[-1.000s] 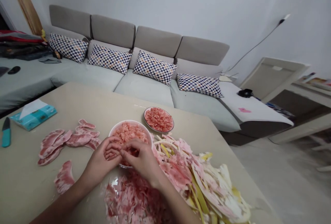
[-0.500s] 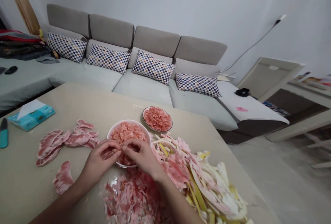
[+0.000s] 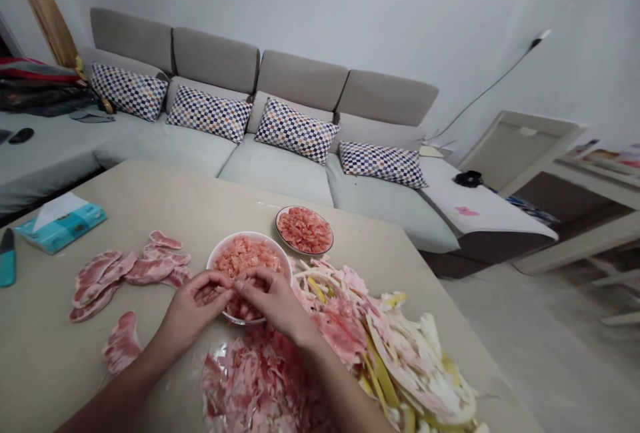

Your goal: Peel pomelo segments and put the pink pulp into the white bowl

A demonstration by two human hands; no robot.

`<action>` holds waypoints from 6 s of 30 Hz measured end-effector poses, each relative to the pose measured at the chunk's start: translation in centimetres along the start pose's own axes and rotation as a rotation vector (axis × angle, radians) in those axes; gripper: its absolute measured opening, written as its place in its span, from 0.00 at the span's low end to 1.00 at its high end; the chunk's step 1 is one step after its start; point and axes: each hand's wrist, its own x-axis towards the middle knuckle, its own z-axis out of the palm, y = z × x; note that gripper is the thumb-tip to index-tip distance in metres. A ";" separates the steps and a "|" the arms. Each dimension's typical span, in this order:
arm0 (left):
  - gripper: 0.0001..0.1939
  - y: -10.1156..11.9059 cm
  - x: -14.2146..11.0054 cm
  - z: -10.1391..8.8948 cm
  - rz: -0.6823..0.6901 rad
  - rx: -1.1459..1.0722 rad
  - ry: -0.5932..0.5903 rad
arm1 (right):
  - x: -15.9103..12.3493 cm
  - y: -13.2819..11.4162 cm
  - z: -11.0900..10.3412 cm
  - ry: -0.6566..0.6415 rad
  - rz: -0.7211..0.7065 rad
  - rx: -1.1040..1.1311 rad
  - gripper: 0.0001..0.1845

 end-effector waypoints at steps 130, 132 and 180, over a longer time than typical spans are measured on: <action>0.10 0.5 0.5 0.0 -0.063 0.196 -0.143 | -1.2 0.6 0.1 0.202 -0.797 -0.989 0.08; 0.09 0.3 0.5 0.0 -0.067 0.203 -0.142 | -1.0 0.9 0.1 0.242 -0.837 -1.097 0.06; 0.21 2.7 0.2 -0.2 -0.261 0.025 -0.221 | -9.9 3.3 -5.9 0.319 -0.401 -1.425 0.18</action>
